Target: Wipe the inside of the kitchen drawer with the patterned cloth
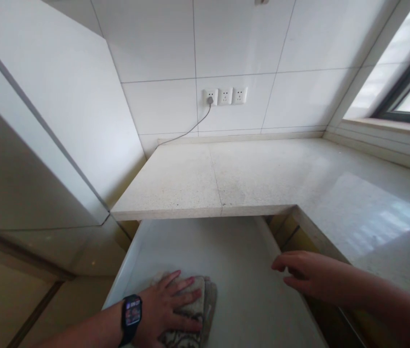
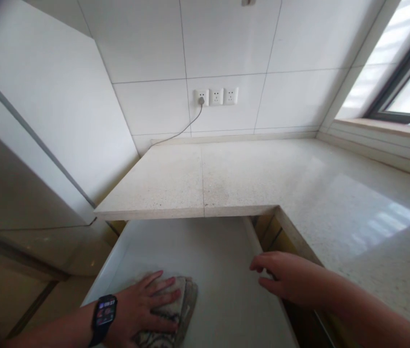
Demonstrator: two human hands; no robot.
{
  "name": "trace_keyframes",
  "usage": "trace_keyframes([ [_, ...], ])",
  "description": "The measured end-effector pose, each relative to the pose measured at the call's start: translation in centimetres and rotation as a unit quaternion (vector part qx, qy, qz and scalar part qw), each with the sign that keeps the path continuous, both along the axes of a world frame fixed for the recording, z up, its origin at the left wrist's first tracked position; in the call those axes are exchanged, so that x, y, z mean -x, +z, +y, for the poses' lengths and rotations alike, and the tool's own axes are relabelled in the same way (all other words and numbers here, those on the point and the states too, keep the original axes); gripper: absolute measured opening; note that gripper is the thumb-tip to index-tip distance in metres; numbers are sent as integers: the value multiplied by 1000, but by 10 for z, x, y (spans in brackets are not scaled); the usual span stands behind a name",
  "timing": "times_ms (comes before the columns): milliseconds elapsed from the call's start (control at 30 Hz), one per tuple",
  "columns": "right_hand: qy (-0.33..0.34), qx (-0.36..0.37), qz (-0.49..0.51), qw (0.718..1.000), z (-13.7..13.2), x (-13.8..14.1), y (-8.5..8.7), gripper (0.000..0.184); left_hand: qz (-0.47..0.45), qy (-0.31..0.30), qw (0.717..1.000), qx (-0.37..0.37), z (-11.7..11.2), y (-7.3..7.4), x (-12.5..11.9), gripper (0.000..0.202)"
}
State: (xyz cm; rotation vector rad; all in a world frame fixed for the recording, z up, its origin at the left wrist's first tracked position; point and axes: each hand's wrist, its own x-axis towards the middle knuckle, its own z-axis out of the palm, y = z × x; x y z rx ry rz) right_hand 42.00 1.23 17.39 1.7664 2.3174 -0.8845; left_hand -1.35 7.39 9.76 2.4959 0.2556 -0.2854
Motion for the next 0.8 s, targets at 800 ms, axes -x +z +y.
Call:
trace_keyframes([
  [800,25,52,-83,995,5,12,-2,62,-74,370,902,-211,124,-65,-175,67],
])
